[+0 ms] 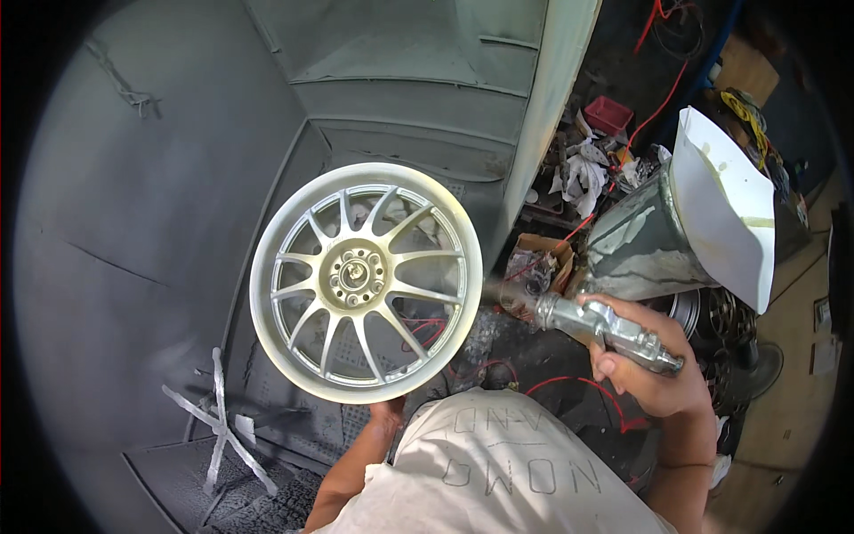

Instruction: The person spray paints the inner and outer surfaces of a car wheel using a spray gun. They also wipe the outer spokes of the wheel by hand.

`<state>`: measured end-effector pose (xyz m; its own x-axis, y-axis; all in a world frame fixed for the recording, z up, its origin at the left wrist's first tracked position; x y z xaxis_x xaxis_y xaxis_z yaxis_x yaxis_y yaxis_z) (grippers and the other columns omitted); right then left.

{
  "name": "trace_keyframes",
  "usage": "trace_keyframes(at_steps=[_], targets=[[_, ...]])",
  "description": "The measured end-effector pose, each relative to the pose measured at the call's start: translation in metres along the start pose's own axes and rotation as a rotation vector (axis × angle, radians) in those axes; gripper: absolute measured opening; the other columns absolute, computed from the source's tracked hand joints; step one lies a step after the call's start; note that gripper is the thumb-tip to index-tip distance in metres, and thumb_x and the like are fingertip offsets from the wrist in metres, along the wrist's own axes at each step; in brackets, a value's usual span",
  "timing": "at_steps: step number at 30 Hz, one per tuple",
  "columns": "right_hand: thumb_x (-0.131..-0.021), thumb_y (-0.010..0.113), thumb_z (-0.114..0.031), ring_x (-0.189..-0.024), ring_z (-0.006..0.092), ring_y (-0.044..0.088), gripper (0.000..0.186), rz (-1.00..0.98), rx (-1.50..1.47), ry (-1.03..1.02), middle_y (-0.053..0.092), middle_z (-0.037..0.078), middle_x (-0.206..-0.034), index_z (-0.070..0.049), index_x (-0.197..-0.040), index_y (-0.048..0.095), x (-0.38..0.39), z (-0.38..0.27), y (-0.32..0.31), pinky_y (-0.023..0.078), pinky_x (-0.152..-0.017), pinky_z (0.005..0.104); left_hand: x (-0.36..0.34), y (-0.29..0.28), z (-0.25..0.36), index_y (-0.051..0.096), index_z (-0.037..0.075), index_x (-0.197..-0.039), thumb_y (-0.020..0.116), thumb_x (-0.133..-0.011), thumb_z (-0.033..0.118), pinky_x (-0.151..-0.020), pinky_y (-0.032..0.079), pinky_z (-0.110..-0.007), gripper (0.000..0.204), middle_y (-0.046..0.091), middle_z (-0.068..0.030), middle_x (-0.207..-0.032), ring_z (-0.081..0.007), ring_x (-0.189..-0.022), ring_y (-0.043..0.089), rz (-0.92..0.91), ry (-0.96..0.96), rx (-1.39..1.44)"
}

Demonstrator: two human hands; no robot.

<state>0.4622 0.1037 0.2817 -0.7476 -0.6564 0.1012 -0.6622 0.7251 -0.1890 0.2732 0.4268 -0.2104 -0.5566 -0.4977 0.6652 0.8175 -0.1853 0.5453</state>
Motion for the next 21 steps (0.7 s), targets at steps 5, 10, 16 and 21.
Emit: trace_keyframes(at_steps=[5, 10, 16, 21], targets=[[-0.087, 0.067, -0.002, -0.078, 0.0118, 0.058, 0.054, 0.146, 0.204, -0.145, 0.063, 0.003, -0.084, -0.001, -0.140, 0.057, -0.001, 0.005, -0.004, 0.049, -0.077, 0.0281, -0.002, -0.022, 0.052, 0.054, 0.007, -0.135, 0.048, -0.104, 0.039, -0.101, 0.052, -0.047, 0.045, 0.064, -0.0134, -0.128, -0.0311, -0.115, 0.063, -0.044, 0.125, -0.049], [-0.085, 0.067, -0.001, -0.078, 0.0131, 0.058, 0.056, 0.146, 0.197, -0.172, 0.063, 0.003, -0.083, -0.001, -0.140, 0.057, -0.004, 0.005, -0.014, 0.048, -0.079, 0.0286, -0.017, -0.048, 0.120, 0.052, 0.006, -0.139, 0.047, -0.105, 0.037, -0.103, 0.052, -0.048, 0.046, 0.062, -0.0142, -0.131, -0.0320, -0.120, 0.061, -0.003, 0.303, -0.002], [-0.087, 0.070, -0.008, -0.078, 0.0095, 0.058, 0.054, -0.063, -0.060, -0.005, 0.063, 0.002, -0.082, -0.001, -0.139, 0.058, 0.020, -0.005, -0.008, 0.047, -0.075, 0.0254, -0.027, -0.073, 0.136, 0.049, 0.004, -0.144, 0.046, -0.106, 0.033, -0.105, 0.052, -0.050, 0.048, 0.061, -0.0152, -0.135, -0.0329, -0.124, 0.060, -0.037, 0.371, 0.049], [-0.090, 0.067, -0.006, -0.078, 0.0089, 0.058, 0.053, 0.024, 0.099, -0.078, 0.064, 0.002, -0.087, 0.000, -0.141, 0.056, 0.012, 0.009, -0.009, 0.047, -0.068, 0.0255, -0.028, -0.073, 0.087, 0.051, 0.005, -0.142, 0.048, -0.106, 0.033, -0.101, 0.054, -0.046, 0.045, 0.061, -0.0135, -0.134, -0.0294, -0.121, 0.062, -0.050, 0.333, 0.074]])
Point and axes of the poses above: each hand's wrist, its own x-axis away from the middle knuckle, its own y-axis out of the palm, z = x × y, the point moved 3 cm from there along -x, towards the middle knuckle
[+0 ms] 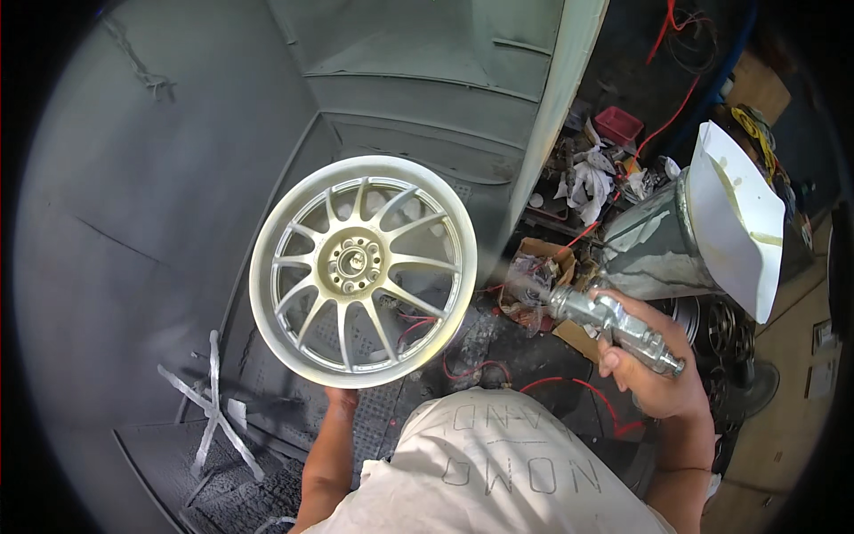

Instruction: The person spray paints the inner and outer surfaces of a car wheel using a spray gun. They also wipe the outer spokes of the wheel by hand.

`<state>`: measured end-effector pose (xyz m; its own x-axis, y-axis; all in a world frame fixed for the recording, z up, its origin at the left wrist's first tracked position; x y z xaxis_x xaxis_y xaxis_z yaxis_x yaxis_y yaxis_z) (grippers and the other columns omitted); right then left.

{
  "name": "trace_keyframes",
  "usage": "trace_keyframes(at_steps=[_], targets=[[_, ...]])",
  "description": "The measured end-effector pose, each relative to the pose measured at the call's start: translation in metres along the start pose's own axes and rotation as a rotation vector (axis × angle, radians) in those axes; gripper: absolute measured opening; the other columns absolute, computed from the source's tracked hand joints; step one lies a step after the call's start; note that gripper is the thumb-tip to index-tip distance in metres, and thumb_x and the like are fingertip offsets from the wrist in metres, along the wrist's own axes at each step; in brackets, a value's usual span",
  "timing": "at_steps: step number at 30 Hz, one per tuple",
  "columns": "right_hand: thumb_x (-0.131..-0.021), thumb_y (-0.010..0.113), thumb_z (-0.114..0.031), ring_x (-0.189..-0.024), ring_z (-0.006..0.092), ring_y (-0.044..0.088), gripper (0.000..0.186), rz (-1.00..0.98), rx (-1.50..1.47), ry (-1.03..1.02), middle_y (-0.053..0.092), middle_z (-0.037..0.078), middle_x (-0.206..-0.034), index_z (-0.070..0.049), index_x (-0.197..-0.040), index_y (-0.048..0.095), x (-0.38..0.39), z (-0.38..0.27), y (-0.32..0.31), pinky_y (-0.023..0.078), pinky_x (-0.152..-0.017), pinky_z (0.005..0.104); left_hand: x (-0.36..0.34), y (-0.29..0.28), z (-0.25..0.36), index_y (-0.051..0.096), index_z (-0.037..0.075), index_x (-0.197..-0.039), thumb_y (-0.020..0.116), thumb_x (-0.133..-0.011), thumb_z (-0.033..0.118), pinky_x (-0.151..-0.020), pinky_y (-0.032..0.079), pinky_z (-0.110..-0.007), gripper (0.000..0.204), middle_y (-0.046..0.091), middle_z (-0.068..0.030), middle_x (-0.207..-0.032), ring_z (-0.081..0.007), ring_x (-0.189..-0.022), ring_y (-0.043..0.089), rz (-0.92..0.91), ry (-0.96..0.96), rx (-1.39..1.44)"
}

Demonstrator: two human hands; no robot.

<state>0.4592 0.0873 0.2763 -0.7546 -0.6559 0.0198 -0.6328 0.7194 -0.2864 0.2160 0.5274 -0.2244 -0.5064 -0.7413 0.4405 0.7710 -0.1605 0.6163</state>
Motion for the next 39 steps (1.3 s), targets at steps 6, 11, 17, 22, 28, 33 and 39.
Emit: trace_keyframes(at_steps=[6, 11, 17, 22, 28, 33, 39], targets=[[-0.089, 0.067, -0.008, -0.081, 0.0124, 0.063, 0.056, 0.137, -0.036, -0.010, 0.066, 0.005, -0.089, 0.000, -0.143, 0.054, -0.004, 0.014, -0.021, 0.049, -0.057, 0.0240, 0.036, 0.033, -0.054, 0.058, 0.010, -0.127, 0.056, -0.102, 0.030, -0.089, 0.052, -0.039, 0.032, 0.065, -0.0066, -0.118, -0.0228, -0.105, 0.064, 0.062, -0.088, -0.083], [-0.084, 0.072, -0.013, -0.077, 0.0136, 0.065, 0.062, -0.033, -0.157, 0.051, 0.066, 0.006, -0.085, 0.004, -0.140, 0.054, -0.007, 0.024, -0.006, 0.048, -0.056, 0.0229, 0.020, 0.041, -0.033, 0.058, 0.006, -0.129, 0.056, -0.102, 0.029, -0.095, 0.056, -0.044, 0.036, 0.067, -0.0124, -0.119, -0.0268, -0.108, 0.067, 0.003, -0.041, -0.100], [-0.083, 0.072, -0.009, -0.075, 0.0127, 0.062, 0.052, -0.246, -0.127, 0.021, 0.065, 0.007, -0.080, 0.008, -0.131, 0.061, -0.018, 0.013, 0.012, 0.048, -0.069, 0.0253, -0.002, 0.009, 0.005, 0.062, 0.007, -0.125, 0.055, -0.102, 0.028, -0.086, 0.058, -0.040, 0.032, 0.071, -0.0110, -0.115, -0.0249, -0.101, 0.071, -0.018, -0.088, -0.258], [-0.082, 0.071, -0.006, -0.075, 0.0126, 0.061, 0.051, -0.453, -0.132, 0.117, 0.067, 0.008, -0.081, 0.008, -0.131, 0.062, -0.018, 0.013, 0.018, 0.048, -0.075, 0.0264, 0.008, 0.036, 0.003, 0.061, 0.005, -0.131, 0.056, -0.102, 0.028, -0.086, 0.058, -0.040, 0.037, 0.071, -0.0106, -0.118, -0.0243, -0.102, 0.070, -0.055, -0.020, -0.344], [-0.079, 0.072, -0.003, -0.088, 0.0121, 0.066, 0.050, -0.519, -0.141, 0.157, 0.071, 0.007, -0.092, 0.004, -0.128, 0.066, -0.015, 0.019, 0.028, 0.051, -0.087, 0.0278, 0.013, 0.025, -0.035, 0.060, 0.004, -0.128, 0.053, -0.104, 0.029, -0.088, 0.055, -0.038, 0.035, 0.068, -0.0102, -0.114, -0.0245, -0.101, 0.068, 0.158, 0.064, -0.391], [-0.078, 0.073, -0.004, -0.085, 0.0126, 0.065, 0.054, -0.381, 0.008, 0.066, 0.070, 0.007, -0.090, 0.004, -0.131, 0.064, -0.019, 0.018, 0.018, 0.050, -0.087, 0.0278, 0.041, 0.038, -0.082, 0.059, 0.010, -0.121, 0.047, -0.107, 0.032, -0.068, 0.051, -0.031, 0.029, 0.066, -0.0046, -0.096, -0.0168, -0.076, 0.062, 0.208, -0.136, -0.176], [-0.075, 0.074, -0.005, -0.077, 0.0134, 0.061, 0.058, -0.224, -0.120, 0.112, 0.067, 0.007, -0.082, 0.004, -0.132, 0.063, -0.027, 0.020, 0.003, 0.048, -0.075, 0.0260, 0.063, 0.059, -0.122, 0.060, 0.011, -0.119, 0.054, -0.104, 0.035, -0.081, 0.053, -0.036, 0.028, 0.064, -0.0055, -0.107, -0.0201, -0.092, 0.061, 0.032, -0.461, -0.325]])
Point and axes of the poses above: each hand's wrist, its own x-axis away from the middle knuckle, its own y-axis out of the palm, z = x × y, the point moved 3 cm from there along -x, towards the middle knuckle
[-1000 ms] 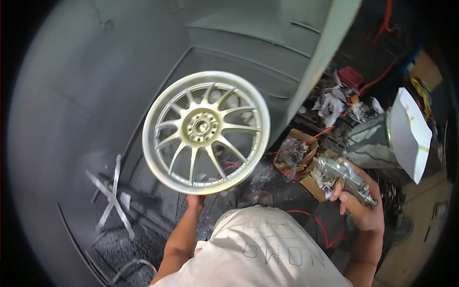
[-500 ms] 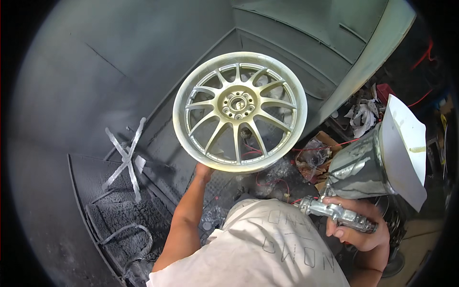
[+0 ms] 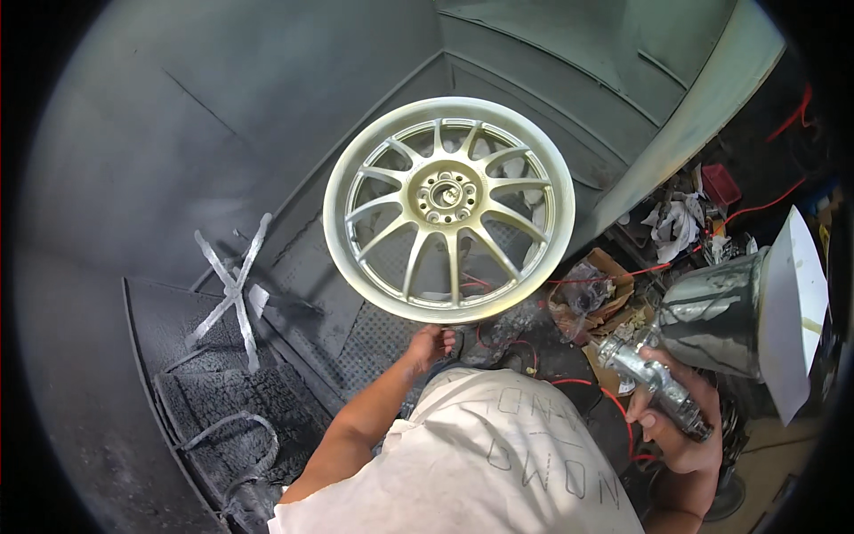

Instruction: The person spray paints the inner and outer surfaces of a car wheel using a spray gun. They also wipe the outer spokes of the wheel by hand.

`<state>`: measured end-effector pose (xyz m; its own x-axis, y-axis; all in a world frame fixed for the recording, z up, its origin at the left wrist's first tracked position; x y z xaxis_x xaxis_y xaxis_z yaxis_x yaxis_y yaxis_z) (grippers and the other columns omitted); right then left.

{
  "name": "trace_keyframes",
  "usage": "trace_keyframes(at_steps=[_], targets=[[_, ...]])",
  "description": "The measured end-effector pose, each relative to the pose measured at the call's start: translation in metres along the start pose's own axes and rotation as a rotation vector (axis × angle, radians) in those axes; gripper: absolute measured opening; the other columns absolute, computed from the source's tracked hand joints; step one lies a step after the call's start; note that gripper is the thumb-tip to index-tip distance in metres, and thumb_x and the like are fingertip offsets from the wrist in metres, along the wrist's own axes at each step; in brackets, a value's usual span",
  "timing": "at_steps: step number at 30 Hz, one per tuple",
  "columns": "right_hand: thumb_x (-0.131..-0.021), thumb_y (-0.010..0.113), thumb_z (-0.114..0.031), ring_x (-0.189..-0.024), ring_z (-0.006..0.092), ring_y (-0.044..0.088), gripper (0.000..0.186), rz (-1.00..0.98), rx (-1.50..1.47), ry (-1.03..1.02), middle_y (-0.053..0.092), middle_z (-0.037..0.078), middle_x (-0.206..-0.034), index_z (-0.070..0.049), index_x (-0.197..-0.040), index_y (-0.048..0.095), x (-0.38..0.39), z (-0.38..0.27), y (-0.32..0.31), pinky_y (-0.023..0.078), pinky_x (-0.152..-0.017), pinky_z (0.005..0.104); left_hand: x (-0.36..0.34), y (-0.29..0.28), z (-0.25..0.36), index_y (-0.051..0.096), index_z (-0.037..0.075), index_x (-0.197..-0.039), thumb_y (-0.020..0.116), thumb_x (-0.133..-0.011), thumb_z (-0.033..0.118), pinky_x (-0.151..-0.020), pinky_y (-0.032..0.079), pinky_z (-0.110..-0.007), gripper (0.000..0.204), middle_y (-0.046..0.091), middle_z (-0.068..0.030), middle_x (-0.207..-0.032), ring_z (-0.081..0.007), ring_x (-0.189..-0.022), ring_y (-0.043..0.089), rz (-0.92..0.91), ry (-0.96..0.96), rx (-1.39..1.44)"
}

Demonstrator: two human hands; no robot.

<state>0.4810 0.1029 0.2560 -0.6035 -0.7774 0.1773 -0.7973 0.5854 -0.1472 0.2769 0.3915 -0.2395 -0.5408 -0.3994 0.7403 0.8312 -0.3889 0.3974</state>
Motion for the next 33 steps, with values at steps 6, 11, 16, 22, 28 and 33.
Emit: trace_keyframes(at_steps=[6, 11, 16, 22, 28, 33], targets=[[-0.075, 0.074, -0.006, -0.078, 0.0131, 0.061, 0.052, -0.114, 0.025, 0.061, 0.069, 0.008, -0.086, 0.004, -0.126, 0.068, -0.012, 0.003, -0.029, 0.048, -0.080, 0.0261, -0.008, 0.028, -0.007, 0.062, 0.010, -0.117, 0.058, -0.098, 0.040, -0.081, 0.049, -0.038, 0.036, 0.065, -0.0056, -0.106, -0.0201, -0.095, 0.061, 0.045, 0.019, 0.114], [-0.074, 0.075, -0.003, -0.089, 0.0120, 0.064, 0.055, -0.232, -0.031, 0.159, 0.073, 0.009, -0.095, 0.005, -0.128, 0.067, -0.016, 0.005, -0.046, 0.048, -0.088, 0.0258, -0.019, -0.001, 0.012, 0.064, 0.013, -0.116, 0.059, -0.095, 0.041, -0.080, 0.048, -0.035, 0.035, 0.065, -0.0037, -0.111, -0.0175, -0.092, 0.059, 0.244, 0.161, 0.202], [-0.073, 0.075, -0.001, -0.085, 0.0135, 0.064, 0.054, -0.041, -0.024, 0.101, 0.073, 0.013, -0.095, 0.007, -0.126, 0.066, -0.026, 0.002, -0.057, 0.050, -0.083, 0.0268, -0.017, 0.000, 0.068, 0.065, 0.015, -0.118, 0.057, -0.097, 0.044, -0.084, 0.046, -0.035, 0.037, 0.068, -0.0038, -0.111, -0.0173, -0.097, 0.061, 0.397, 0.297, 0.149], [-0.074, 0.076, -0.001, -0.076, 0.0148, 0.063, 0.052, 0.011, -0.049, 0.007, 0.070, 0.011, -0.088, 0.008, -0.125, 0.066, -0.044, -0.004, -0.076, 0.051, -0.076, 0.0273, -0.037, 0.024, 0.044, 0.064, 0.015, -0.115, 0.053, -0.101, 0.038, -0.071, 0.048, -0.033, 0.029, 0.068, -0.0021, -0.095, -0.0170, -0.079, 0.060, 0.323, 0.264, 0.195], [-0.076, 0.076, -0.004, -0.081, 0.0129, 0.063, 0.053, -0.129, -0.078, 0.154, 0.071, 0.010, -0.089, 0.007, -0.126, 0.066, -0.049, 0.004, -0.093, 0.049, -0.081, 0.0254, -0.043, 0.081, -0.007, 0.063, 0.013, -0.113, 0.048, -0.104, 0.035, -0.063, 0.049, -0.032, 0.028, 0.063, -0.0037, -0.088, -0.0171, -0.070, 0.058, 0.247, 0.150, 0.231], [-0.079, 0.073, -0.001, -0.083, 0.0113, 0.062, 0.051, -0.223, -0.040, 0.204, 0.070, 0.008, -0.088, 0.005, -0.129, 0.066, -0.061, 0.004, -0.096, 0.047, -0.083, 0.0237, -0.048, 0.092, -0.026, 0.062, 0.009, -0.111, 0.052, -0.103, 0.030, -0.064, 0.051, -0.032, 0.024, 0.062, -0.0038, -0.083, -0.0169, -0.073, 0.060, 0.030, -0.038, 0.040]])
Point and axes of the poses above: each hand's wrist, its own x-axis away from the middle knuckle, its own y-axis out of the palm, z = x × y, the point moved 3 cm from there along -x, towards the middle knuckle
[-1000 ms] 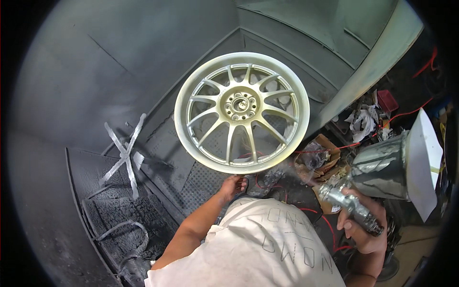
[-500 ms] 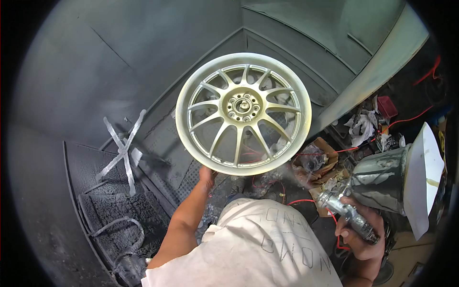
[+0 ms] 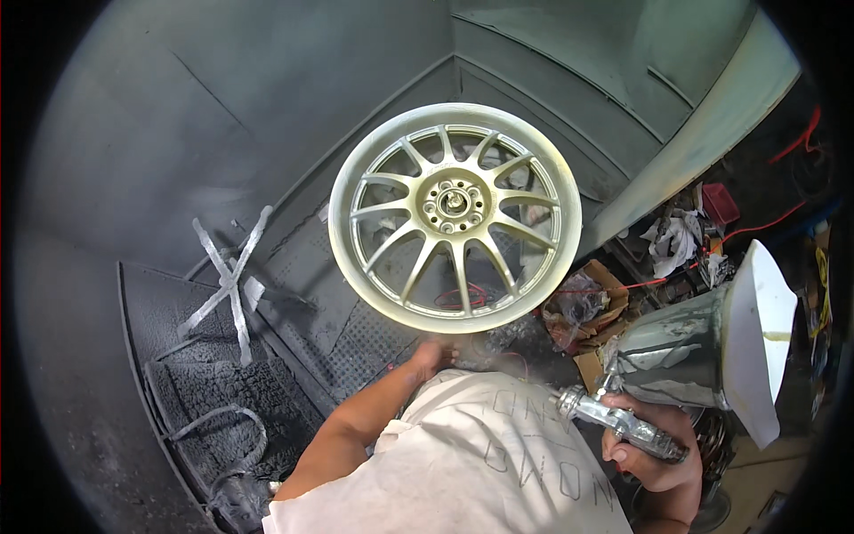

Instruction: The person spray paints the inner and outer surfaces of a car wheel using a spray gun. They also wipe the outer spokes of the wheel by hand.

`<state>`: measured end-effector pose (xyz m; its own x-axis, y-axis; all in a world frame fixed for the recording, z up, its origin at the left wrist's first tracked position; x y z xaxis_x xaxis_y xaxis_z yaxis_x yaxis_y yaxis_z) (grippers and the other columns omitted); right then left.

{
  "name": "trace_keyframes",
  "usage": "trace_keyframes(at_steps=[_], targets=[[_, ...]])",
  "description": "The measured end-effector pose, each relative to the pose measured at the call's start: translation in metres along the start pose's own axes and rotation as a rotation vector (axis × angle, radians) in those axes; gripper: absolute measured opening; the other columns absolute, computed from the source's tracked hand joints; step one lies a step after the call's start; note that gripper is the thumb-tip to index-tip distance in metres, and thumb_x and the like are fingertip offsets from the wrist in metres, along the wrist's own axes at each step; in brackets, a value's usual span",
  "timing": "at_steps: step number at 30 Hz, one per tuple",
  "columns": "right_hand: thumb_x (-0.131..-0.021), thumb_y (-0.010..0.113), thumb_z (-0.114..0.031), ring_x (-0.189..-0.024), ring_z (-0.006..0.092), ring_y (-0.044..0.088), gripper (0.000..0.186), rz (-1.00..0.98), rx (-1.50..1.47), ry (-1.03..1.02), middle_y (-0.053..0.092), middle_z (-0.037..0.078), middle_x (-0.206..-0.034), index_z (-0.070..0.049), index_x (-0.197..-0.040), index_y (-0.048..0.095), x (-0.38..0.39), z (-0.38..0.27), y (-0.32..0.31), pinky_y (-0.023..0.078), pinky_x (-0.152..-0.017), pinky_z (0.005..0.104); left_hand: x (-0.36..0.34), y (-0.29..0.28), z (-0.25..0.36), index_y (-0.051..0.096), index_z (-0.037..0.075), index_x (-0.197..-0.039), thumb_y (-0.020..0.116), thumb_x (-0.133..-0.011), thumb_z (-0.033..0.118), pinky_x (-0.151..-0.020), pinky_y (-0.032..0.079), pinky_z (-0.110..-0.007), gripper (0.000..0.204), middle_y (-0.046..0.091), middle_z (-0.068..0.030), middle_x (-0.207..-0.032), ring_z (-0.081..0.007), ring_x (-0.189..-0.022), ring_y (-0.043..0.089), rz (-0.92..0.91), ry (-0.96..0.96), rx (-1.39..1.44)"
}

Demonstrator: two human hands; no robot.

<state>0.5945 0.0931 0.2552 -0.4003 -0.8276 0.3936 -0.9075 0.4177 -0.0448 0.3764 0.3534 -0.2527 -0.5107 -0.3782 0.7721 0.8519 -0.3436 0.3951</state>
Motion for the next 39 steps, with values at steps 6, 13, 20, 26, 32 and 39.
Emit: trace_keyframes(at_steps=[6, 13, 20, 26, 32, 39], targets=[[-0.078, 0.073, 0.002, -0.079, 0.0137, 0.062, 0.057, 0.150, -0.019, -0.139, 0.067, 0.010, -0.087, 0.009, -0.132, 0.060, -0.004, -0.002, -0.022, 0.048, -0.077, 0.0252, 0.014, -0.004, 0.046, 0.066, 0.011, -0.106, 0.060, -0.097, 0.026, -0.064, 0.051, -0.031, 0.018, 0.065, -0.0037, -0.088, -0.0162, -0.077, 0.060, 0.094, 0.040, 0.125], [-0.081, 0.075, -0.001, -0.080, 0.0151, 0.063, 0.054, 0.065, -0.030, -0.179, 0.068, 0.012, -0.084, 0.009, -0.132, 0.060, -0.008, -0.004, -0.035, 0.049, -0.076, 0.0267, -0.011, -0.052, 0.118, 0.060, 0.007, -0.132, 0.055, -0.102, 0.040, -0.096, 0.051, -0.046, 0.045, 0.065, -0.0107, -0.128, -0.0283, -0.109, 0.066, 0.275, 0.398, 0.217], [-0.079, 0.078, -0.004, -0.085, 0.0137, 0.065, 0.053, -0.012, 0.008, -0.069, 0.071, 0.008, -0.087, 0.005, -0.129, 0.066, -0.018, 0.005, -0.047, 0.049, -0.085, 0.0262, -0.013, 0.034, 0.074, 0.059, 0.006, -0.131, 0.050, -0.105, 0.031, -0.092, 0.052, -0.038, 0.037, 0.067, -0.0118, -0.119, -0.0262, -0.106, 0.066, 0.170, 0.372, 0.182], [-0.077, 0.070, 0.006, -0.076, 0.0141, 0.065, 0.056, 0.115, 0.047, -0.209, 0.070, 0.012, -0.085, 0.008, -0.132, 0.061, -0.029, 0.011, -0.077, 0.051, -0.073, 0.0269, -0.023, 0.064, 0.022, 0.062, 0.010, -0.115, 0.050, -0.105, 0.029, -0.076, 0.053, -0.034, 0.025, 0.069, -0.0056, -0.105, -0.0186, -0.088, 0.066, 0.043, 0.038, 0.031], [-0.078, 0.070, 0.007, -0.079, 0.0153, 0.065, 0.054, 0.101, -0.053, -0.190, 0.071, 0.014, -0.090, 0.009, -0.131, 0.061, -0.031, 0.011, -0.079, 0.051, -0.075, 0.0274, -0.020, 0.077, 0.008, 0.062, 0.014, -0.108, 0.062, -0.099, 0.022, -0.066, 0.052, -0.031, 0.013, 0.069, -0.0019, -0.101, -0.0149, -0.082, 0.065, 0.007, -0.050, -0.133], [-0.079, 0.077, -0.006, -0.083, 0.0118, 0.064, 0.050, -0.024, 0.011, -0.087, 0.070, 0.005, -0.084, 0.008, -0.126, 0.067, -0.047, 0.018, -0.099, 0.047, -0.092, 0.0293, -0.036, 0.080, 0.010, 0.061, 0.016, -0.108, 0.066, -0.096, 0.019, -0.067, 0.050, -0.031, 0.014, 0.067, 0.0019, -0.096, -0.0114, -0.079, 0.062, 0.077, -0.038, -0.026]])
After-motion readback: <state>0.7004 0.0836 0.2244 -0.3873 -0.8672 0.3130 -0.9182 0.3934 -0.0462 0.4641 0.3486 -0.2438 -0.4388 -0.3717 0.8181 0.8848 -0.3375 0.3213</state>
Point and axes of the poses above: each hand's wrist, its own x-axis away from the middle knuckle, its own y-axis out of the palm, z = x × y, the point moved 3 cm from there along -x, towards the middle knuckle
